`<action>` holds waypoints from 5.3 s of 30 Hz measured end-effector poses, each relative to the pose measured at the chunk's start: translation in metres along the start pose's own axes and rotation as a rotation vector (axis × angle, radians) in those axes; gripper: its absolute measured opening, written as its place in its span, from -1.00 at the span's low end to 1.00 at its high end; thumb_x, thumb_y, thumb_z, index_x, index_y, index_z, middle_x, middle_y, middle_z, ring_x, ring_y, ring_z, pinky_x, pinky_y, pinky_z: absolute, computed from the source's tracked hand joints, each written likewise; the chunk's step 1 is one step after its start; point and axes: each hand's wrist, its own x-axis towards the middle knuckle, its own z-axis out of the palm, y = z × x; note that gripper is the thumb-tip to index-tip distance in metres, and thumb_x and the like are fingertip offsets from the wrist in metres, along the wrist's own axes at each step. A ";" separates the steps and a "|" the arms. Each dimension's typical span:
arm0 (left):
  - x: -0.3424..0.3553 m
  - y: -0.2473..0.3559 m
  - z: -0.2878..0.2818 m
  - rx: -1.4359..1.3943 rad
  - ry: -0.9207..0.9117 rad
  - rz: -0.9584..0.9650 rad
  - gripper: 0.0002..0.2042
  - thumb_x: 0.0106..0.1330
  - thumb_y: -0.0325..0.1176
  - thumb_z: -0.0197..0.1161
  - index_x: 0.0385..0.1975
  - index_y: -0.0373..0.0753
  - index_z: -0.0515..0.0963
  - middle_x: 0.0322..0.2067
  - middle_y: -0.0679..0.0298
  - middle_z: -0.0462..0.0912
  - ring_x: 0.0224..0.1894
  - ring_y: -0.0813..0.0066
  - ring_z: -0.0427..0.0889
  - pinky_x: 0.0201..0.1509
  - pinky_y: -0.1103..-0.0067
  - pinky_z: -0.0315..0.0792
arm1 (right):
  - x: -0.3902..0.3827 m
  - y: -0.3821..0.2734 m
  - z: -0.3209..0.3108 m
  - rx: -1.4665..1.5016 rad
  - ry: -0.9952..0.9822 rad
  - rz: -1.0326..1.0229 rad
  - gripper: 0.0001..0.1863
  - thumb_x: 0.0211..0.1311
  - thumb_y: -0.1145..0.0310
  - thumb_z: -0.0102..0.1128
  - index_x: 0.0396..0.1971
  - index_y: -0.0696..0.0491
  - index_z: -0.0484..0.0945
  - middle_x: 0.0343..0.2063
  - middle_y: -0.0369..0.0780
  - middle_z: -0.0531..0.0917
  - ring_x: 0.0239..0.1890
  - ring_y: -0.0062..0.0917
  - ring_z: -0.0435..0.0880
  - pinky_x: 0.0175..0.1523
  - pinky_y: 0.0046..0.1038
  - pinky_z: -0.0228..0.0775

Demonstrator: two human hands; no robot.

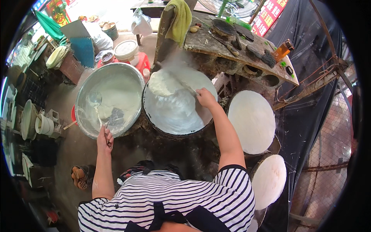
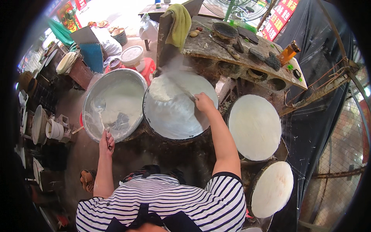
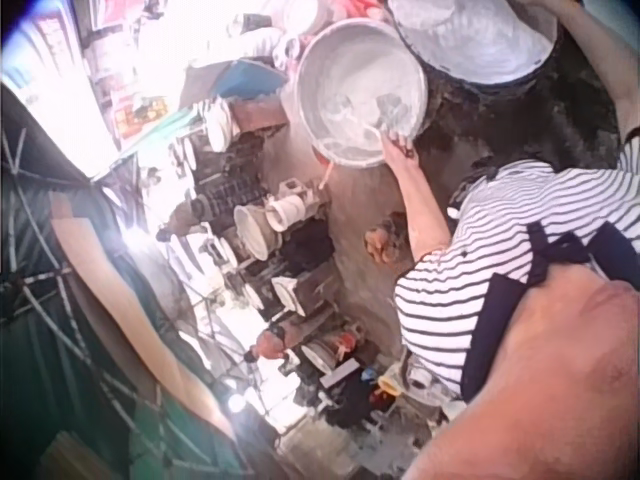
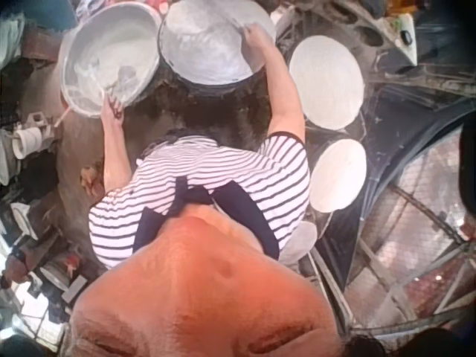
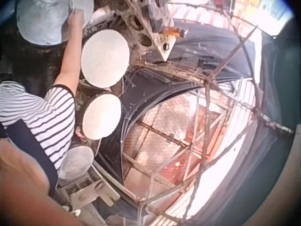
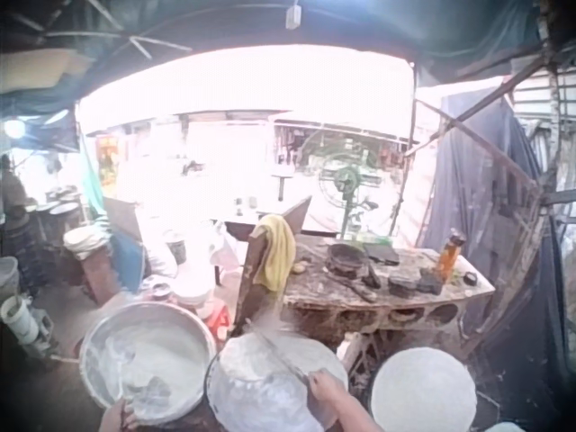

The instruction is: The person ladles batter onto multiple round heated pans, spreads it into thin crepes, and removes cooked crepes to stack them. The person repeats this cycle across several pans in a continuous workflow.

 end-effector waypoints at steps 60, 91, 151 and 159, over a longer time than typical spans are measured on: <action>0.080 0.071 -0.165 0.383 -0.127 -0.298 -0.87 0.30 -0.26 0.11 -0.41 -0.13 0.37 -0.61 0.44 0.37 -0.66 0.68 0.33 -0.71 0.75 0.25 | -0.203 -0.277 0.235 1.464 0.438 0.715 -0.58 0.38 0.06 -0.30 -0.41 0.12 0.34 -0.81 -0.32 0.28 -0.91 -0.63 0.21 -0.80 -0.52 0.15; 0.045 0.018 -0.113 0.195 -0.114 -0.254 -0.83 0.33 -0.22 0.06 -0.39 -0.16 0.36 -0.60 0.41 0.35 -0.67 0.70 0.26 -0.73 0.78 0.20 | -0.260 -0.181 0.156 1.264 0.066 0.602 -0.55 0.34 0.05 -0.24 -0.52 0.12 0.41 -0.84 -0.25 0.36 -0.92 -0.54 0.26 -0.79 -0.45 0.16; 0.015 0.011 -0.090 0.180 0.038 -0.170 -0.86 0.34 -0.25 0.05 -0.38 -0.15 0.37 -0.65 0.47 0.26 -0.72 0.73 0.12 -0.76 0.77 0.03 | -0.199 -0.059 0.047 0.104 0.276 0.562 -0.44 0.11 0.48 -0.20 0.19 0.11 0.10 -0.47 0.07 0.60 -0.37 -0.04 0.59 -0.23 -0.08 0.38; -0.005 0.032 -0.053 0.390 -0.042 -0.145 -0.87 0.32 -0.24 0.06 -0.34 -0.14 0.37 -0.64 0.46 0.31 -0.72 0.73 0.19 -0.77 0.76 0.05 | -0.214 -0.078 0.054 0.092 0.336 0.560 -0.54 0.21 0.35 -0.19 0.14 0.07 0.15 -0.51 0.07 0.60 -0.41 0.01 0.59 -0.28 -0.04 0.39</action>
